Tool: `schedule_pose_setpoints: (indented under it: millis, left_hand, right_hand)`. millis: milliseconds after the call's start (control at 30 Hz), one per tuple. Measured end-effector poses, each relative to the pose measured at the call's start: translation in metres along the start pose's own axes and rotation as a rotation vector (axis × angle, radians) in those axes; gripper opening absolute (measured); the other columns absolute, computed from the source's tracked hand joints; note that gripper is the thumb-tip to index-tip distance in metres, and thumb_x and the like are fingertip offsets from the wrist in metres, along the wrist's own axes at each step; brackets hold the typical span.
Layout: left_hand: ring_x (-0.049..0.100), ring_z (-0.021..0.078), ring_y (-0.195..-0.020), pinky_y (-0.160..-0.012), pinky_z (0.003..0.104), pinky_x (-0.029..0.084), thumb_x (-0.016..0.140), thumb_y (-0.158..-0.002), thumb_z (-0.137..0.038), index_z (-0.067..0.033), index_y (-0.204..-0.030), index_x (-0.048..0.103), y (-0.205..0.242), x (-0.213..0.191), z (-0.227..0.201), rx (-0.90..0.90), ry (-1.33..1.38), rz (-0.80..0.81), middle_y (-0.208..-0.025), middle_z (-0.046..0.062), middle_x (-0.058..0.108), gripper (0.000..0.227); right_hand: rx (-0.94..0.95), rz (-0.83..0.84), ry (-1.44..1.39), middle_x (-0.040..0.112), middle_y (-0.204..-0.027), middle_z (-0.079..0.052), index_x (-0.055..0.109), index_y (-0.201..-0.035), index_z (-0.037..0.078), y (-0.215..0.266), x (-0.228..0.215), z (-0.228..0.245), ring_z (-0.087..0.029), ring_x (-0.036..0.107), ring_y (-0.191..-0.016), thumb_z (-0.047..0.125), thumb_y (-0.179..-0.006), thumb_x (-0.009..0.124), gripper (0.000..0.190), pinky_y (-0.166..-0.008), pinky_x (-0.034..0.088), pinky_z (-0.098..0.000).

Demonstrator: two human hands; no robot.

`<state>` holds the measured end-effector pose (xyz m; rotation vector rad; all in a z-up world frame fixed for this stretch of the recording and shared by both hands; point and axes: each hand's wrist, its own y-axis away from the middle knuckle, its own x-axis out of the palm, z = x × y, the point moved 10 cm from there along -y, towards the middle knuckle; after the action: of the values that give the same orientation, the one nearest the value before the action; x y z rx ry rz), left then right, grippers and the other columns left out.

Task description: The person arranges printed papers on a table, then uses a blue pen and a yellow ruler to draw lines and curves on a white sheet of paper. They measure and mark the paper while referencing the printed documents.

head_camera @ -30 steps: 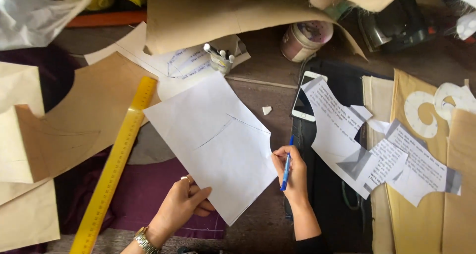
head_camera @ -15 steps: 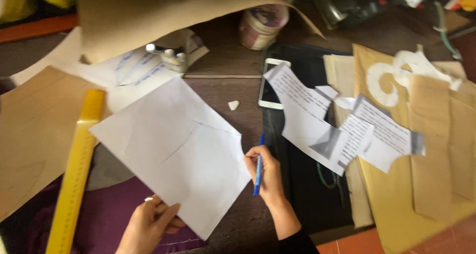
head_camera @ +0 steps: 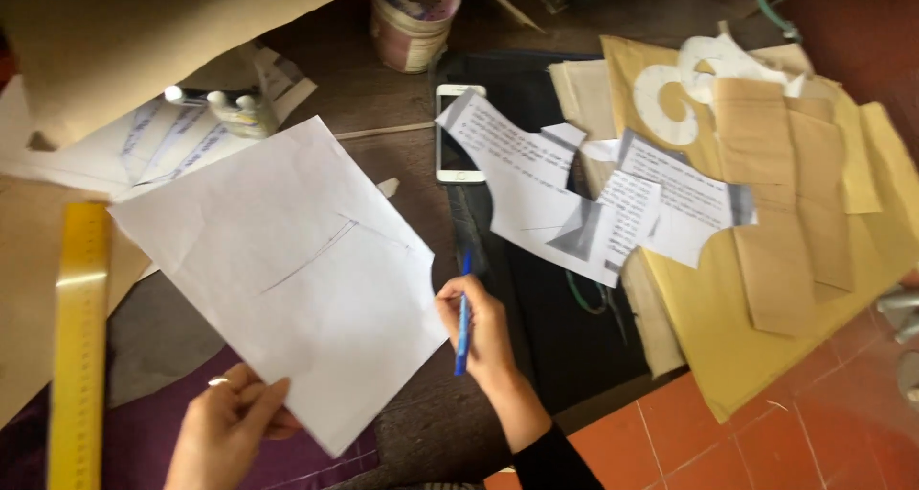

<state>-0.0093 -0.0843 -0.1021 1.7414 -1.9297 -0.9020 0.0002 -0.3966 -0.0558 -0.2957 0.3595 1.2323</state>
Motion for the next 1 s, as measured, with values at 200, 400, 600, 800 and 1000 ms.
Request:
schedule_pose_setpoints:
  millis: [200, 400, 600, 800, 1000]
  left_hand:
    - [0.067, 0.0123, -0.041, -0.041, 0.021, 0.056, 0.067, -0.087, -0.021, -0.0072, -0.101, 0.075, 0.047, 0.037, -0.006, -0.206, -0.38, 0.258, -0.078, 0.005, 0.085, 0.021]
    - [0.07, 0.0275, -0.067, -0.054, 0.045, 0.053, 0.055, -0.09, -0.039, -0.0192, -0.091, 0.071, 0.031, 0.041, -0.081, 0.673, -0.84, 0.033, -0.085, 0.001, 0.075, 0.026]
    - [0.059, 0.0235, -0.086, -0.065, 0.035, 0.055, 0.067, -0.084, -0.02, -0.0117, -0.092, 0.07, -0.023, 0.086, -0.156, 1.193, -0.924, -0.084, -0.091, 0.003, 0.064, 0.012]
    - [0.059, 0.0229, -0.082, -0.069, 0.035, 0.051, 0.071, -0.079, -0.027, -0.0152, -0.085, 0.071, -0.098, 0.114, -0.168, 1.373, -0.907, -0.13, -0.085, 0.003, 0.059, 0.013]
    - [0.059, 0.0237, -0.081, -0.073, 0.035, 0.048, 0.065, -0.087, -0.031, -0.0167, -0.09, 0.065, -0.106, 0.11, -0.167, 1.416, -0.839, -0.055, -0.084, 0.004, 0.054, 0.015]
  right_hand:
    - [-0.01, 0.087, 0.084, 0.064, -0.076, -0.002, 0.06, -0.088, 0.011, -0.033, 0.011, 0.002, -0.01, 0.061, -0.069, 0.008, -0.086, 0.067, 0.008, -0.064, 0.046, -0.0225]
    - [-0.153, 0.044, -0.031, 0.064, -0.113, -0.015, 0.047, -0.128, 0.007, -0.056, 0.01, 0.032, -0.023, 0.066, -0.092, 0.019, -0.099, 0.047, 0.031, -0.092, 0.056, -0.0371]
    - [-0.132, -0.077, -0.167, 0.06, -0.073, -0.008, 0.064, -0.121, 0.007, -0.07, 0.01, 0.029, -0.011, 0.054, -0.065, 0.032, -0.105, 0.036, 0.041, -0.07, 0.049, -0.0256]
    - [-0.126, -0.008, -0.296, 0.066, -0.079, -0.016, 0.064, -0.105, -0.002, -0.081, 0.041, 0.016, -0.018, 0.066, -0.066, 0.016, -0.099, 0.052, 0.022, -0.071, 0.058, -0.0336]
    - [-0.084, 0.019, -0.355, 0.064, -0.076, -0.019, 0.059, -0.102, -0.009, -0.084, 0.045, -0.013, -0.018, 0.067, -0.062, 0.003, -0.092, 0.06, 0.016, -0.07, 0.062, -0.0386]
